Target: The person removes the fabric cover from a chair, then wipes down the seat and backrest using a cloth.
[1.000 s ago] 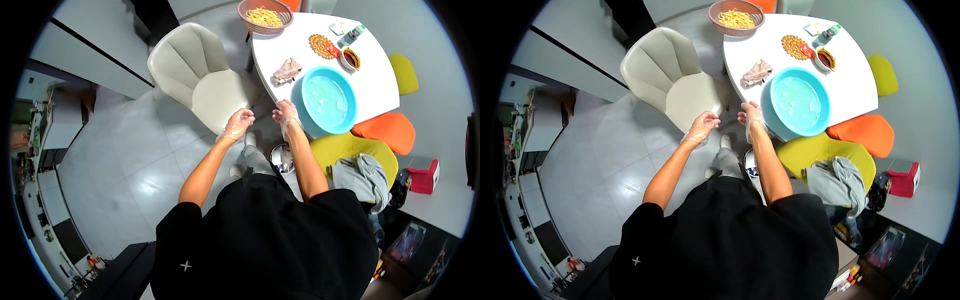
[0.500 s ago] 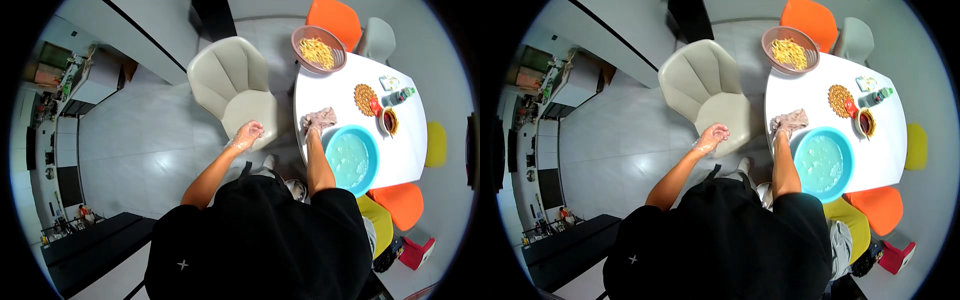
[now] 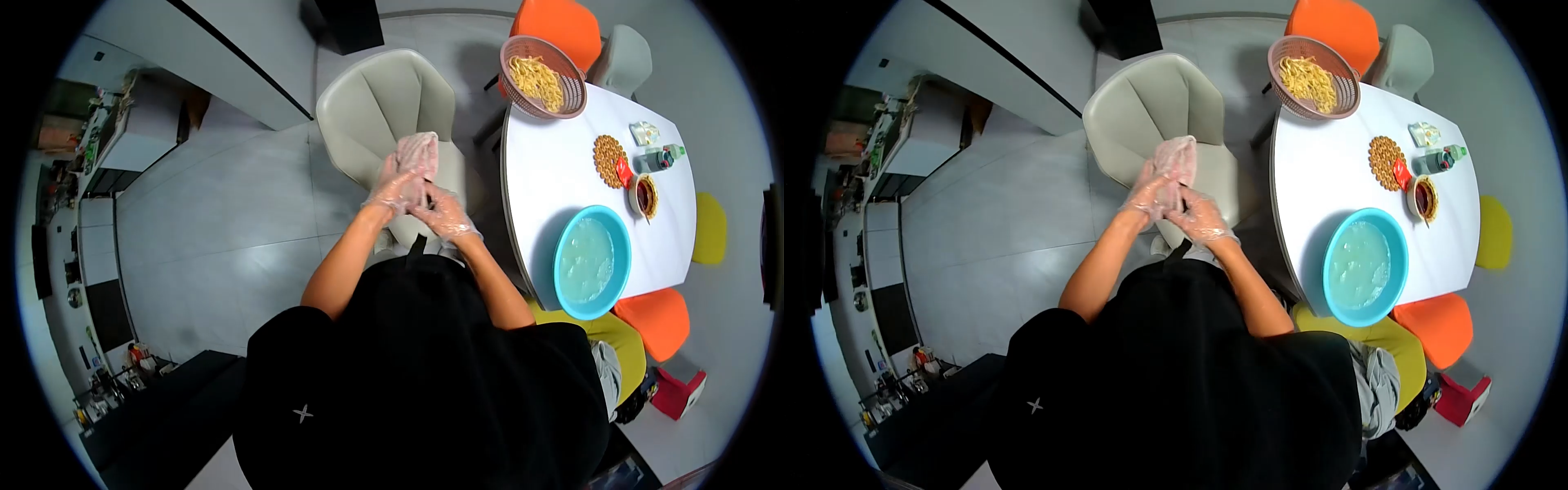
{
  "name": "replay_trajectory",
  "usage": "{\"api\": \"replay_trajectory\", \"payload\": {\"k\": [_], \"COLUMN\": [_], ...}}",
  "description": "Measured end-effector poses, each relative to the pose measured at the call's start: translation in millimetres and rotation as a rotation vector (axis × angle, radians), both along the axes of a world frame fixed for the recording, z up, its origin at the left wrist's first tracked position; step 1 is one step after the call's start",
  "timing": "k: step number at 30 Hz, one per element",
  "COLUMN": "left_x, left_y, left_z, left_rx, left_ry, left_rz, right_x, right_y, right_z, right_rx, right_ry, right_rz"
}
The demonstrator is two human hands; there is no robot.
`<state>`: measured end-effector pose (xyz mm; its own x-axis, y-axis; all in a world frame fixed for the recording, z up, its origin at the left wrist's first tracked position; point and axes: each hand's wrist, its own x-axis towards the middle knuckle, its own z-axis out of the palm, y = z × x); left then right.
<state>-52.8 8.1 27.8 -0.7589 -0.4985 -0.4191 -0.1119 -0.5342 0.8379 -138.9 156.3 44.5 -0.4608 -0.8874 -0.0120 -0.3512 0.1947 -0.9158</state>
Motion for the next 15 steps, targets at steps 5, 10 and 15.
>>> {"api": "replay_trajectory", "payload": {"k": [5,10,15], "left_x": [39,63,49], "left_y": [-58,-92,-86], "left_z": [-12,-9,26], "left_rx": [0.452,0.652,0.027], "left_ry": [0.264,0.299,-0.034], "left_rz": [0.190,0.120,0.055], "right_x": [27,32,29], "right_y": [-44,-91,-111], "right_z": [-13,6,8], "right_rx": [0.006,0.044,-0.116], "right_ry": [-0.335,-1.033,-0.919], "right_rz": [0.053,-0.176,-0.418]}}
